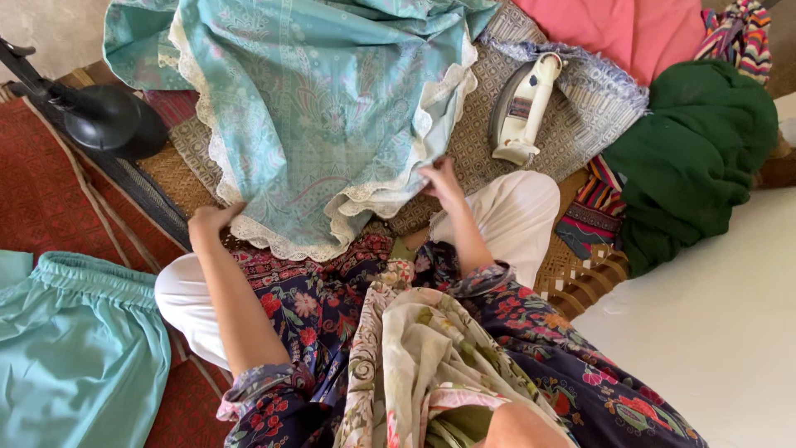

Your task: The person irons a light blue patterned garment on a woven mat on the floor. They use a white electric iron to smooth the fabric, frequently adjusting and unfolding the garment to reach different sections.

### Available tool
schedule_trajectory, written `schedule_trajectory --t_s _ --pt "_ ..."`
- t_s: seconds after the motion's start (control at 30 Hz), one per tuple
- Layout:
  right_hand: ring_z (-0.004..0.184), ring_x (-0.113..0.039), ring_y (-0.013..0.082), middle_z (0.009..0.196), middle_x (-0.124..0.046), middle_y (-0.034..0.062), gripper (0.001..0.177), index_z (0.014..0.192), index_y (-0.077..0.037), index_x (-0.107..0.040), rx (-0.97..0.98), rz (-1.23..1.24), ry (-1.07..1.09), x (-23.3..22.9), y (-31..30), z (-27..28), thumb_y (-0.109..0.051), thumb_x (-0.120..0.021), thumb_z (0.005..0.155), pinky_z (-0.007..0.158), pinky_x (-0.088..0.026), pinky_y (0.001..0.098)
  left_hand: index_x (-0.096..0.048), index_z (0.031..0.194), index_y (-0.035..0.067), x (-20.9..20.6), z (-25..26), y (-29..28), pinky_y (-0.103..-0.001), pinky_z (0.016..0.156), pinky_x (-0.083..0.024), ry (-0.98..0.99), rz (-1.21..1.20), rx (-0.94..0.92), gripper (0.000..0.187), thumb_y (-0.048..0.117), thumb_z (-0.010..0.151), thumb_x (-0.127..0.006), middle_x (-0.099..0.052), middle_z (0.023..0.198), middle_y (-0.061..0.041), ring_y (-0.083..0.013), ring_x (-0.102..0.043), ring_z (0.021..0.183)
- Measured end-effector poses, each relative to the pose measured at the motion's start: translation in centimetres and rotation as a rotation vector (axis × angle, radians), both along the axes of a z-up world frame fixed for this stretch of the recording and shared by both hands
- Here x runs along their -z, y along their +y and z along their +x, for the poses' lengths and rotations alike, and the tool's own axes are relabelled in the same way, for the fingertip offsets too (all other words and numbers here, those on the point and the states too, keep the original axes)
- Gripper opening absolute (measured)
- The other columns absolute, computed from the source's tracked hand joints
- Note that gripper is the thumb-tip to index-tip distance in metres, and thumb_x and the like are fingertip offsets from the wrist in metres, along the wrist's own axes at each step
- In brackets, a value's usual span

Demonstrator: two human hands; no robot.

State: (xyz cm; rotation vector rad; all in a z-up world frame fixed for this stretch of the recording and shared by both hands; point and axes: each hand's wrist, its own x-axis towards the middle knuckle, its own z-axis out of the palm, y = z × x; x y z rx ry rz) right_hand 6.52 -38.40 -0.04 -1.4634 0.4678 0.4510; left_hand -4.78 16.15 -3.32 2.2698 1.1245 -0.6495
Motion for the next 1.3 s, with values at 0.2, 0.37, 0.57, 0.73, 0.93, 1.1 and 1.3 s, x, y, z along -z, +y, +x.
schedule_trajectory --t_s 0.2,0.37,0.57,0.73,0.93,1.1,1.3 --pt "0.096 -0.056 0.0220 0.111 -0.054 0.0106 0.062 0.131 -0.013 -0.047 0.015 -0.149 -0.487 -1.8 -5.8 -1.9 -0.001 -0.076 0.077 0.072 -0.047 0.0345 -0.078 0.103 -0.013 -2.3 -1.9 0.6 -0.048 0.086 -0.057 -0.131 -0.131 -0.198 0.089 0.071 0.074 -0.084 -0.077 0.108 -0.028 -0.0387 -0.075 0.098" --pt "0.098 -0.061 0.0258 0.112 -0.052 0.0110 0.041 0.118 -0.019 -0.067 -0.077 -0.979 -0.753 -6.4 -6.8 -5.8 -0.004 -0.076 0.081 0.079 -0.052 0.0364 -0.078 0.099 -0.001 -2.1 -3.6 1.7 -0.041 0.070 -0.049 -0.618 -0.195 -0.332 0.050 0.041 0.075 -0.092 -0.071 0.086 -0.013 -0.0210 -0.061 0.074" --pt "0.102 -0.059 0.0371 0.113 -0.050 0.0182 0.033 0.110 -0.015 -0.068 -0.196 -1.212 -0.706 -6.5 -7.1 -6.8 -0.021 -0.084 0.081 0.086 -0.052 0.0446 -0.075 0.096 -0.009 -2.0 -2.6 1.8 -0.047 0.066 -0.052 -0.403 -0.262 -0.348 0.046 0.035 0.085 -0.082 -0.070 0.085 -0.016 -0.0236 -0.063 0.069" --pt "0.097 -0.063 0.0366 0.109 -0.055 0.0214 0.051 0.129 -0.012 -0.062 -0.189 -0.941 -0.469 -4.8 -8.8 -6.5 -0.036 -0.077 0.088 0.091 -0.053 0.0433 -0.062 0.120 -0.012 -1.1 -2.0 1.7 -0.049 0.076 -0.055 -0.308 -0.304 -0.263 0.070 0.047 0.087 -0.080 -0.066 0.114 -0.024 -0.0290 -0.065 0.093" --pt "0.088 -0.067 0.0323 0.120 -0.051 0.0224 0.061 0.133 -0.010 -0.056 -0.272 -0.921 -0.328 -9.0 -7.4 -7.6 -0.045 -0.075 0.087 0.092 -0.054 0.0423 -0.045 0.144 -0.006 -5.4 -3.0 -0.8 -0.045 0.094 -0.052 -0.326 -0.374 -0.062 0.097 0.045 0.074 -0.089 -0.062 0.133 -0.022 -0.0309 -0.062 0.115" --pt "0.109 -0.056 0.0413 0.133 -0.036 0.0275 0.081 0.140 -0.005 -0.040 -0.311 -0.955 -0.422 -8.0 -5.1 -9.9 -0.044 -0.083 0.083 0.102 -0.048 0.0494 -0.041 0.143 -0.010 -8.0 -4.1 -2.1 -0.042 0.095 -0.053 -0.506 -0.341 0.025 0.104 0.031 0.065 -0.097 -0.064 0.130 -0.024 -0.0300 -0.064 0.115" --pt "0.126 -0.051 0.0404 0.133 -0.040 0.0229 0.076 0.141 -0.007 -0.046 -0.224 -0.902 -0.652 -3.7 -4.3 -11.1 -0.016 -0.085 0.076 0.109 -0.048 0.0496 -0.047 0.141 -0.010 -5.8 -4.1 -1.1 -0.042 0.092 -0.056 -0.459 -0.359 -0.050 0.097 0.026 0.064 -0.094 -0.067 0.129 -0.025 -0.0307 -0.067 0.113"
